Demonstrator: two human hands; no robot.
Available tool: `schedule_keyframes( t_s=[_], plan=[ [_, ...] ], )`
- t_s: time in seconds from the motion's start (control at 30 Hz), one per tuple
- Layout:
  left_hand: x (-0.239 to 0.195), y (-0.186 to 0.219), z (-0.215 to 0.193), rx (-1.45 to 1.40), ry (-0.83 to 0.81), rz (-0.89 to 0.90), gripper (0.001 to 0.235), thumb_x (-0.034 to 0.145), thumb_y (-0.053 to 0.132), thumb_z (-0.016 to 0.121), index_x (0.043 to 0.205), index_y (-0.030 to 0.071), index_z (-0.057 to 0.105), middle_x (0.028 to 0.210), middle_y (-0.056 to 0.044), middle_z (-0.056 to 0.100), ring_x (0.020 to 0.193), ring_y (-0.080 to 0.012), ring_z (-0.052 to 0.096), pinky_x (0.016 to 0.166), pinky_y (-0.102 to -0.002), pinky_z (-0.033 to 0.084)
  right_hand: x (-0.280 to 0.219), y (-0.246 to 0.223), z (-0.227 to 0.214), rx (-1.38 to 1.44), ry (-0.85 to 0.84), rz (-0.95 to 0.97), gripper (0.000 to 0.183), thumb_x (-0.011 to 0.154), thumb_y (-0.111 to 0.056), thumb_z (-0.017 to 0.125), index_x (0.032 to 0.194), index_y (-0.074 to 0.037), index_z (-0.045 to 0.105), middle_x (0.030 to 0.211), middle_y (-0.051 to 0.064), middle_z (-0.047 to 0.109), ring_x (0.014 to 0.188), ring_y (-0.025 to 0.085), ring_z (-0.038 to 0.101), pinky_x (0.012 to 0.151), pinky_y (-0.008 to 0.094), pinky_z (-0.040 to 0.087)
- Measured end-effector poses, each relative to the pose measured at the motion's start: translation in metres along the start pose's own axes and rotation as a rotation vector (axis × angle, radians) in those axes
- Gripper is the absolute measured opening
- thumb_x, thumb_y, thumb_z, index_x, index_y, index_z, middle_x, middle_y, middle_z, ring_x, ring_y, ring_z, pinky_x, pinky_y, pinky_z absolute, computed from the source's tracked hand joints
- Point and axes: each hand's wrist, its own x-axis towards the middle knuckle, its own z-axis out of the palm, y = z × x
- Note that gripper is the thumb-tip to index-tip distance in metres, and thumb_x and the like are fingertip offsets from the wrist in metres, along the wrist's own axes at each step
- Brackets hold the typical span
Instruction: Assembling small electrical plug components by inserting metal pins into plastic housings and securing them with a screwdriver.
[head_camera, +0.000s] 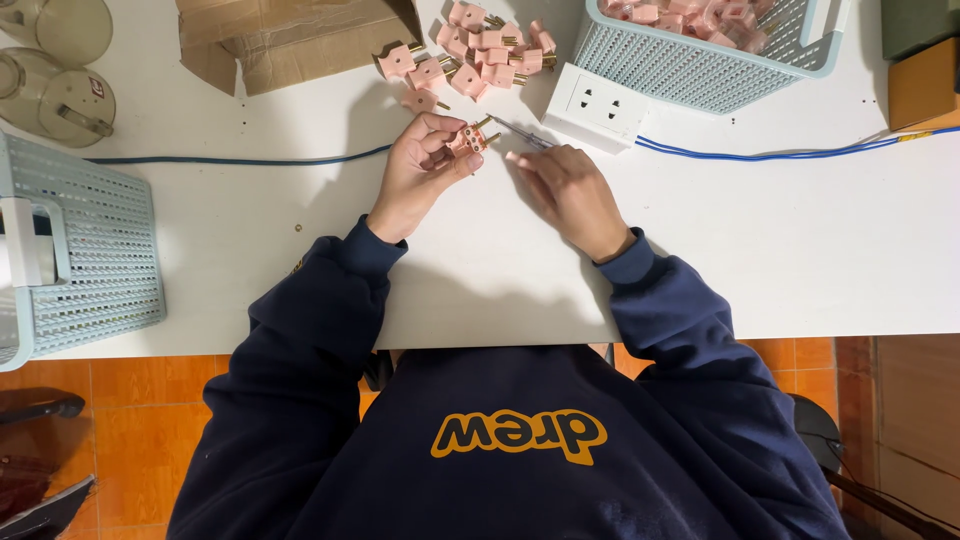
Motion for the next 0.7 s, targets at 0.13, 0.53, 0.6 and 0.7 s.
schedule_keyframes(
  t_s=[0.13,0.53,0.6,0.7],
  plan=[
    [-0.001,-0.005,0.004,0.014,-0.009,-0.015,0.052,0.100,0.015,0.098,0.139,0.006,0.064,0.120,-0.008,0.083,0.107,-0.0084,0.076,0.100,-0.024,0.061,-0.004,0.012,-0.008,0.184,0.086,0.069,0.014,0.115,0.001,0.073,0.123,0.009,0.082,0.093,0.022,0.077,0.087,0.039,0.075,0.079,0.043,0.060],
    [-0.014,0.014,0.034,-0.077,-0.191,-0.146,0.055,0.097,0.015,0.095,0.147,0.001,0.074,0.123,-0.010,0.085,0.106,-0.0096,0.081,0.096,-0.027,0.069,-0.009,0.009,0.001,0.459,0.092,-0.071,0.036,0.116,-0.009,0.071,0.150,0.002,0.077,0.097,0.012,0.071,0.092,0.030,0.069,0.092,0.043,0.055],
    [-0.013,0.017,0.031,-0.037,-0.241,-0.129,0.053,0.101,0.011,0.092,0.150,0.002,0.074,0.125,-0.014,0.085,0.108,-0.0123,0.081,0.099,-0.030,0.069,-0.006,0.004,-0.003,0.366,0.082,-0.046,0.047,0.108,-0.012,0.087,0.150,0.004,0.074,0.102,0.013,0.069,0.094,0.029,0.067,0.090,0.044,0.056],
    [-0.012,0.004,0.023,-0.020,-0.241,-0.119,0.055,0.102,0.010,0.091,0.151,-0.002,0.071,0.127,-0.019,0.084,0.108,-0.0154,0.082,0.098,-0.032,0.069,0.001,-0.004,-0.013,0.249,0.084,-0.081,0.041,0.110,-0.013,0.083,0.145,0.007,0.076,0.105,0.017,0.073,0.097,0.034,0.073,0.088,0.045,0.057]
  ],
)
